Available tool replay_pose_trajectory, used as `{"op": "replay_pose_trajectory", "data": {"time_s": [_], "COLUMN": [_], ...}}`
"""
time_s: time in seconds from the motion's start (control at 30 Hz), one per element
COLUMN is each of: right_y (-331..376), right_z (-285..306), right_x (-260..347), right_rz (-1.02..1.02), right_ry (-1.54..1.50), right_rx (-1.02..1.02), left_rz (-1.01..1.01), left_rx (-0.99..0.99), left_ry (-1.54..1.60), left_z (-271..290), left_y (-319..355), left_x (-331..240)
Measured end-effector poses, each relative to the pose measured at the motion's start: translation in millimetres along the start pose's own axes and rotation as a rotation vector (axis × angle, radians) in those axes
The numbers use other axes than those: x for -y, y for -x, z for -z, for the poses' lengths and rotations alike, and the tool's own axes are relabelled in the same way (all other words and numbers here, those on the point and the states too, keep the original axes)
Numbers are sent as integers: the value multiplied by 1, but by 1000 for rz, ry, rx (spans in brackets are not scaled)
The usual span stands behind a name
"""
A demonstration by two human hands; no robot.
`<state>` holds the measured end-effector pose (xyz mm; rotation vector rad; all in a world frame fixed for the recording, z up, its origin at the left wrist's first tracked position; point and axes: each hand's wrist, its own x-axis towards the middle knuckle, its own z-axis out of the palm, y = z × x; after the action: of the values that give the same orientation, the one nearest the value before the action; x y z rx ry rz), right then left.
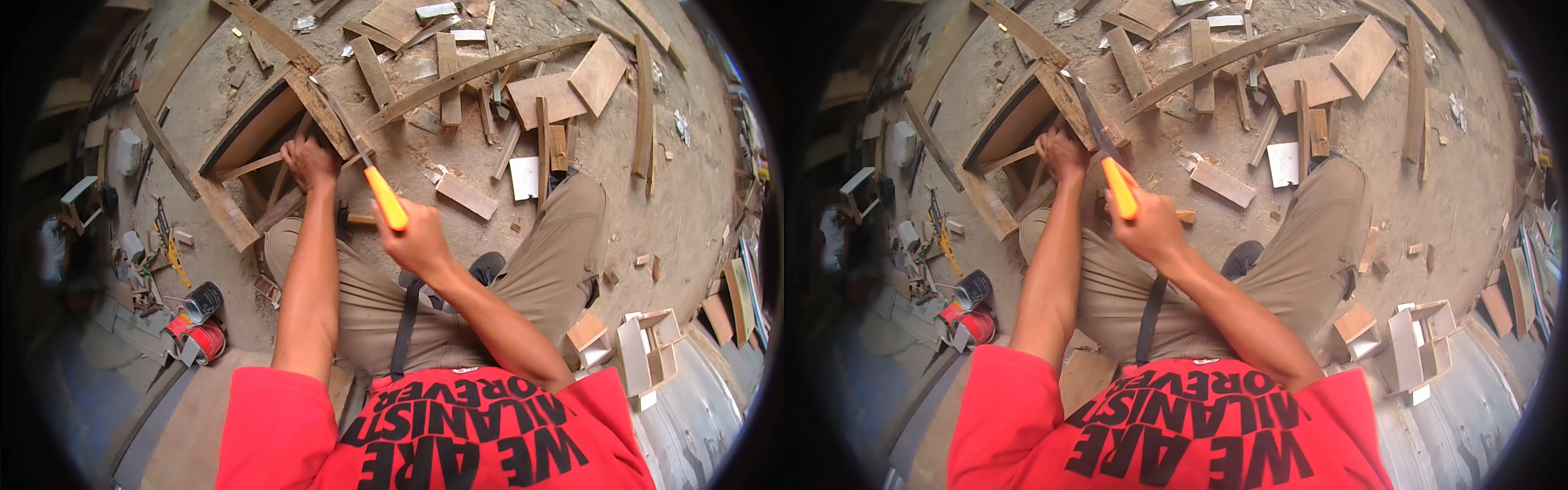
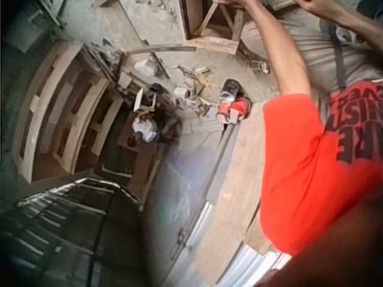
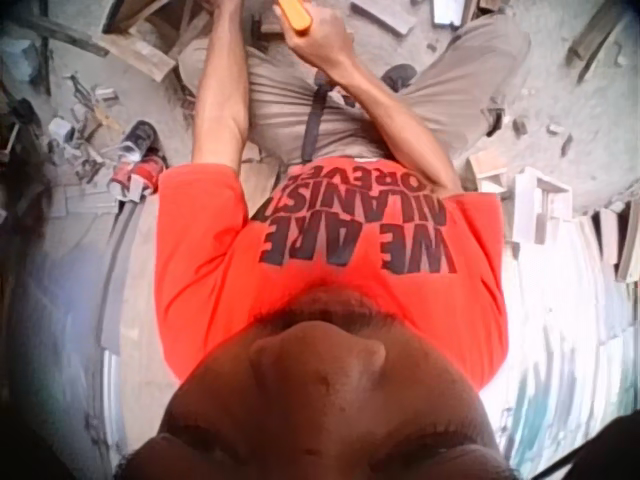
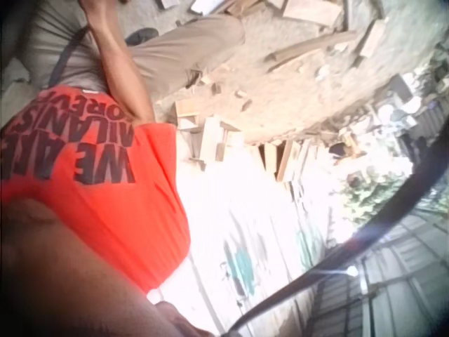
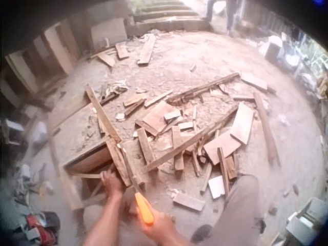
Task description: The person assembles a small wooden box-like structure. They use a hand saw to cut a wooden piece, then position it on the frame. They retrieve nails from a bag and hammer them into the wood to secure the piece in place.
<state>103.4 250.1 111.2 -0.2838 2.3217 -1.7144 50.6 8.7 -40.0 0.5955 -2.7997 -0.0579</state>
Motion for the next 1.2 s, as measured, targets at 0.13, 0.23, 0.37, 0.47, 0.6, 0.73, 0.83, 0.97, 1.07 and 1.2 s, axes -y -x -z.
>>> {"op": "replay_pose_trajectory", "data": {"time_s": [0.13,0.23,0.37,0.47,0.6,0.73,0.83,0.97,1.07,1.2], "right_y": [69,58,-12,6,18,24,31,24,11,-12], "right_z": [49,48,0,5,8,-15,-16,-6,10,39], "right_x": [34,29,2,1,1,-7,-14,-20,-21,-11], "right_rz": [-19,-26,-59,-75,-102,-3,-39,-37,3,-36], "right_ry": [-19,-20,29,38,-123,-102,-118,-99,-80,1], "right_rx": [87,87,34,91,-14,-63,-14,78,78,177], "left_rz": [2,20,7,-104,-116,-132,-103,-122,-83,53], "left_rx": [-21,15,98,-52,12,20,56,37,61,85], "left_ry": [12,-11,-47,-126,-14,34,51,38,2,-16], "left_z": [1,2,-3,-13,19,13,18,21,21,20], "left_y": [-2,5,-3,17,12,2,9,1,2,10], "left_x": [3,4,8,25,-11,-8,-14,-9,-10,-34]}}
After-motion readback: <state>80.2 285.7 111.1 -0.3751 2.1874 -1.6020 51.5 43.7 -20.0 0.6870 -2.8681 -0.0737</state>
